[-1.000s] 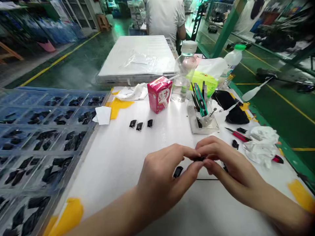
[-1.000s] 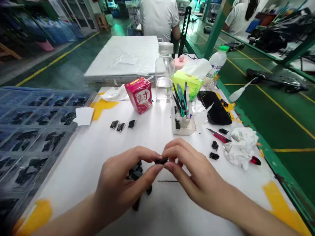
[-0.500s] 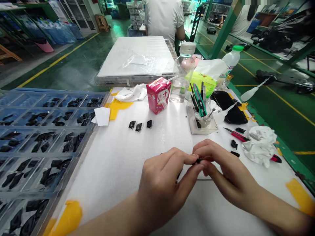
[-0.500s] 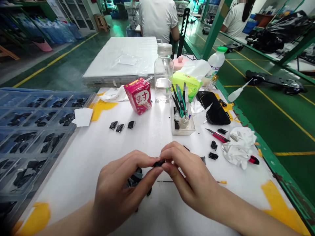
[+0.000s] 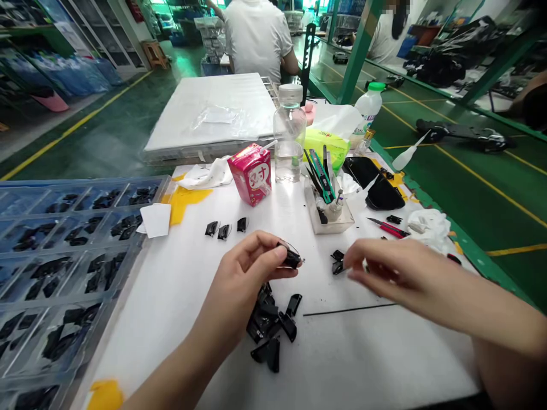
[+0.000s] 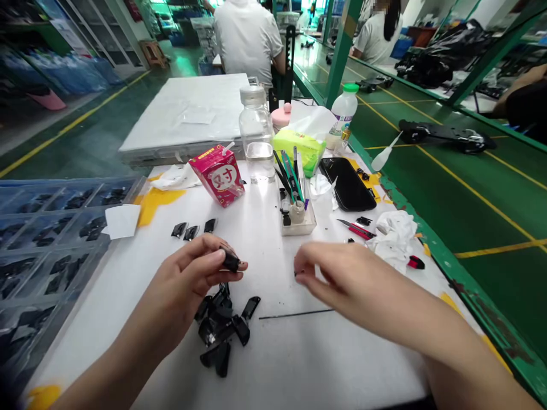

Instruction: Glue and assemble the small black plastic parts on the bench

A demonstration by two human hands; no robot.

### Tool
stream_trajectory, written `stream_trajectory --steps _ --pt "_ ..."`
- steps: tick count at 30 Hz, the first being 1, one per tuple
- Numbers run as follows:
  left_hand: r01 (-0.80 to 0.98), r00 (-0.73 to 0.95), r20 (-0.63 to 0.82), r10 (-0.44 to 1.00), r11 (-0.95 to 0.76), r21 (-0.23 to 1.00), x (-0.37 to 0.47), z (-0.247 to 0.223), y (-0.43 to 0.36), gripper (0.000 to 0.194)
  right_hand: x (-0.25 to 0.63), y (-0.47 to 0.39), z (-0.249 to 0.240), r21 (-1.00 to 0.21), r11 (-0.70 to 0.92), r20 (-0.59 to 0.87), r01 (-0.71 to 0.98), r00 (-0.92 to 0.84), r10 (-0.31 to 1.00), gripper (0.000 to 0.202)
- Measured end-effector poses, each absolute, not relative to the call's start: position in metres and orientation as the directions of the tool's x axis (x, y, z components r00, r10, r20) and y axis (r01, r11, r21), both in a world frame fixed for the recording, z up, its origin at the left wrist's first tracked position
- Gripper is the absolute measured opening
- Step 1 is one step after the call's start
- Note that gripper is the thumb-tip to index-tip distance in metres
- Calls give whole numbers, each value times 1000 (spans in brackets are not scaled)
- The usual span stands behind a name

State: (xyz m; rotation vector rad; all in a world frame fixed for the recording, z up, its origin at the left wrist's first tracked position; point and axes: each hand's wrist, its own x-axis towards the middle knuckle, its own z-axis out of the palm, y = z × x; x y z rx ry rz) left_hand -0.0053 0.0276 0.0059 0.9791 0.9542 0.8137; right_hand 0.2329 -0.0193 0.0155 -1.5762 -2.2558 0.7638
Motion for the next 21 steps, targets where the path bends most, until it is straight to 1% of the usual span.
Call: stream_trajectory --steps 2,3,5,8,10,13,14,15,17,19,21 --pt "-199 415 -388 823 498 844 -4 6 30 13 232 -22 10 -542 317 -183 778 -478 859 4" --pt "-203 434 -427 793 548 812 -4 5 30 13 229 -23 6 -538 344 -209 769 -517 830 7" --pt "-184 458 -460 760 588 788 -3 4 30 12 219 -26 -5 -523 400 -214 753 -570 794 12" --pt "-132 471 -427 772 540 831 -3 2 27 15 200 -30 -25 -425 517 -133 743 -616 776 16" --pt "-98 469 -391 792 486 868 -3 1 26 19 191 -32 -34 -367 564 -73 740 -627 776 19" --pt "-50 448 -374 812 441 896 -3 3 23 20 188 -33 -35 -352 584 -32 731 -633 773 20" --pt "-34 441 -374 816 432 901 -3 4 22 19 189 -33 -31 -371 575 -26 729 -628 778 19" --pt "-22 436 -375 818 426 905 -3 5 22 18 191 -32 -25 -420 550 -28 722 -616 787 19" --pt "-2 434 -382 816 425 905 -3 7 21 17 196 -32 -11 -571 449 -36 687 -567 823 21" --pt "11 450 -393 802 435 900 -2 8 21 17 198 -31 2 -709 345 -19 615 -506 863 21" --pt "19 470 -409 782 454 891 -1 8 20 16 197 -31 10 -769 320 40 553 -458 888 21"
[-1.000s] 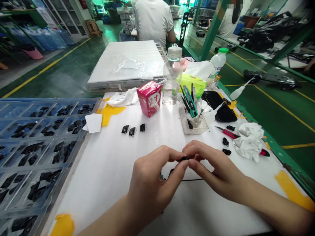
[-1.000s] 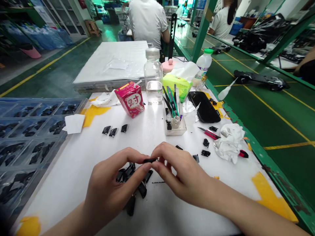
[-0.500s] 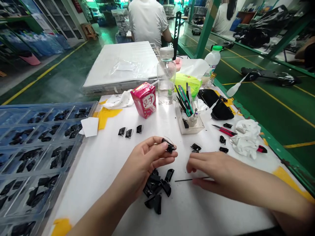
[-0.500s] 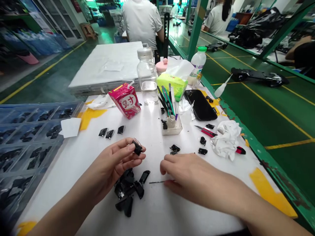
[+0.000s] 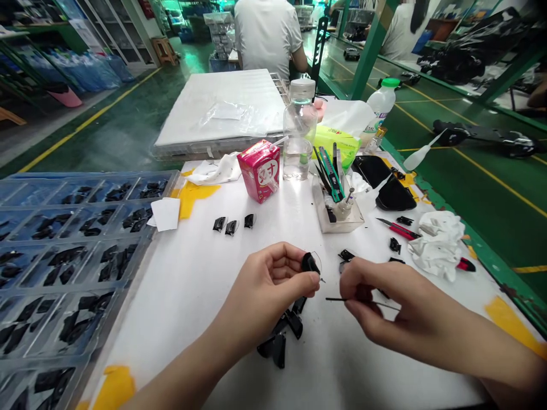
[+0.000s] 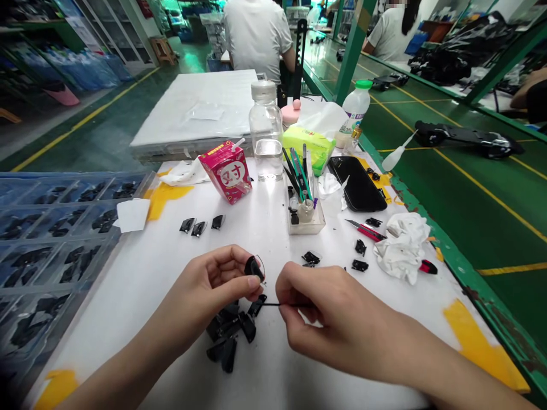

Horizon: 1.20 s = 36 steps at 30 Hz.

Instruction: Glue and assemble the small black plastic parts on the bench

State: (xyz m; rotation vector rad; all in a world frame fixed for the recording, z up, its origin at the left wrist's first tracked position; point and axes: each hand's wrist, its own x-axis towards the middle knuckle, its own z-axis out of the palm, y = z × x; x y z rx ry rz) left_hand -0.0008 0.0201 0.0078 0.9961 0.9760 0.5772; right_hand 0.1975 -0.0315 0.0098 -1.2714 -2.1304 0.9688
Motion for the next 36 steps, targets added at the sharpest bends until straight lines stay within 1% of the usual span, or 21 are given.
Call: stream_trajectory --steps 2,5,11,15,18,21,24,27,31,36 --pt "26 482 -423 767 470 882 0 8 19 15 196 -31 12 -781 339 105 524 -425 899 21" --pt "27 487 -437 756 487 873 1 8 17 14 193 -32 9 -768 370 168 523 -392 904 21" --pt "22 497 -439 748 495 869 2 10 16 12 195 -34 6 -734 401 212 549 -376 902 14" --pt "51 500 -424 755 464 885 3 11 17 10 194 -33 5 -647 468 298 603 -365 882 10" --pt "76 514 -401 758 426 902 3 11 17 7 193 -30 4 -571 535 369 622 -388 845 8" --pt "82 527 -384 759 404 911 3 11 17 7 192 -28 3 -501 578 406 644 -414 815 8" --pt "96 524 -380 762 391 915 2 10 16 9 193 -28 3 -482 574 417 662 -402 815 9" --pt "139 521 -347 780 324 936 2 10 14 13 194 -29 1 -490 544 420 681 -363 832 9" --pt "206 513 -280 811 200 958 3 9 12 15 194 -30 -1 -410 550 467 728 -351 812 8" --pt "243 512 -243 824 133 961 3 7 10 18 193 -27 -3 -336 566 497 753 -368 786 8"
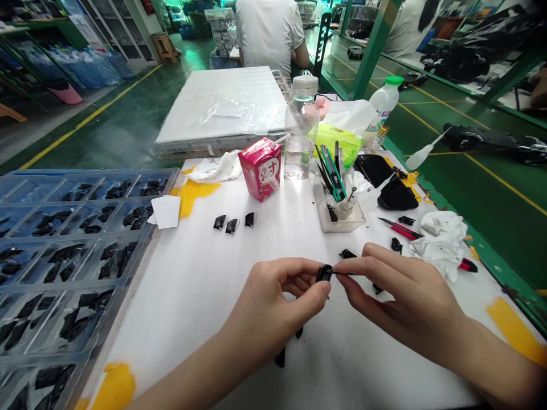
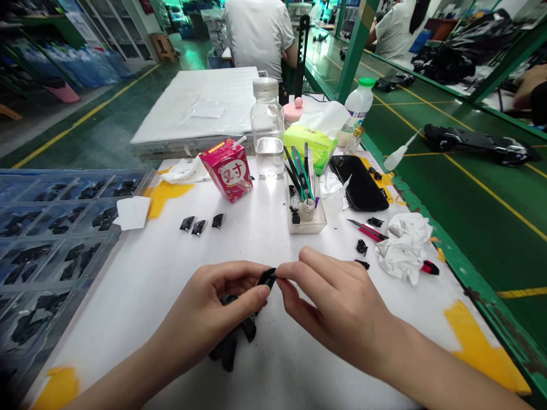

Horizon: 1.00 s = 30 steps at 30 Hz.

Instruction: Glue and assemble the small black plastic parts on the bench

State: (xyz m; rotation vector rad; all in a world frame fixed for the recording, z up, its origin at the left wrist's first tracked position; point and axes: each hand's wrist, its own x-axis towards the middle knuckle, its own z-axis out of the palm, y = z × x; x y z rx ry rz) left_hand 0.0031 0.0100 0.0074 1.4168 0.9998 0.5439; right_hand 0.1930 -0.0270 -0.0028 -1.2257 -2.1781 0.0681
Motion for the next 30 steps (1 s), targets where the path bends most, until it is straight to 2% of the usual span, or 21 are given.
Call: stream_trajectory --steps 19,25,30 --pt "320 530 -84 844 -108 941 4 3 7 14 192 -26 -8 -235 586 544 776 -394 741 7" --pt "366 534 106 839 -343 865 4 -1 6 11 195 -27 -14 -212 604 526 768 -431 733 17" --pt "365 526 166 834 -398 841 5 -4 3 10 194 -26 -14 -181 612 547 769 -438 713 12"
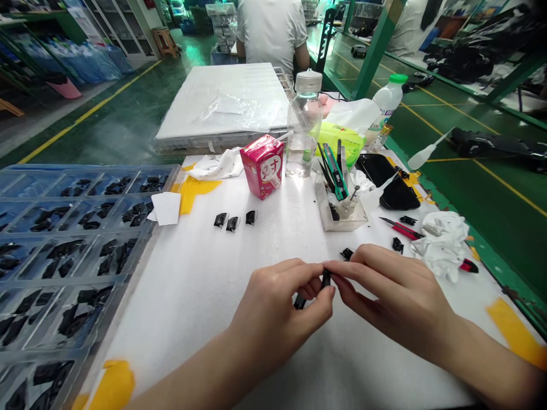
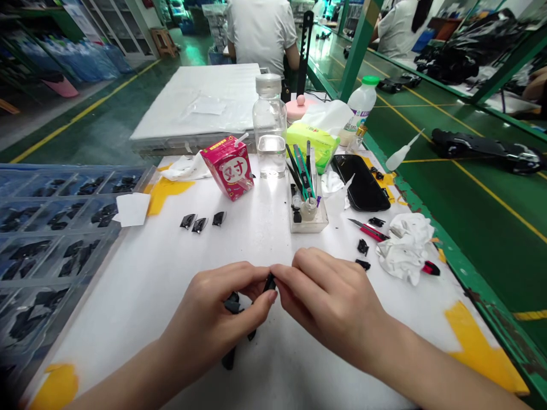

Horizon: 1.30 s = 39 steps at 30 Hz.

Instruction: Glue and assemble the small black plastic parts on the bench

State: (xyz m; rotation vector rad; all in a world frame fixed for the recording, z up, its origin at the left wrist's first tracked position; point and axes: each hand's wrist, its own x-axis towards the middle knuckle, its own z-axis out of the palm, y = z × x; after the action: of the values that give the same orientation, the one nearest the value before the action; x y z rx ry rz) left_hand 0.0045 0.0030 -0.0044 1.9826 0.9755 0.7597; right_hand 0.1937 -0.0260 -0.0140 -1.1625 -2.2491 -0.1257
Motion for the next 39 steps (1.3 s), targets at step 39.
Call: stream_trajectory --steps 39 --pt "69 474 -358 805 371 926 -5 5 27 13 185 -38 -11 -534 533 -149 656 -694 705 13"
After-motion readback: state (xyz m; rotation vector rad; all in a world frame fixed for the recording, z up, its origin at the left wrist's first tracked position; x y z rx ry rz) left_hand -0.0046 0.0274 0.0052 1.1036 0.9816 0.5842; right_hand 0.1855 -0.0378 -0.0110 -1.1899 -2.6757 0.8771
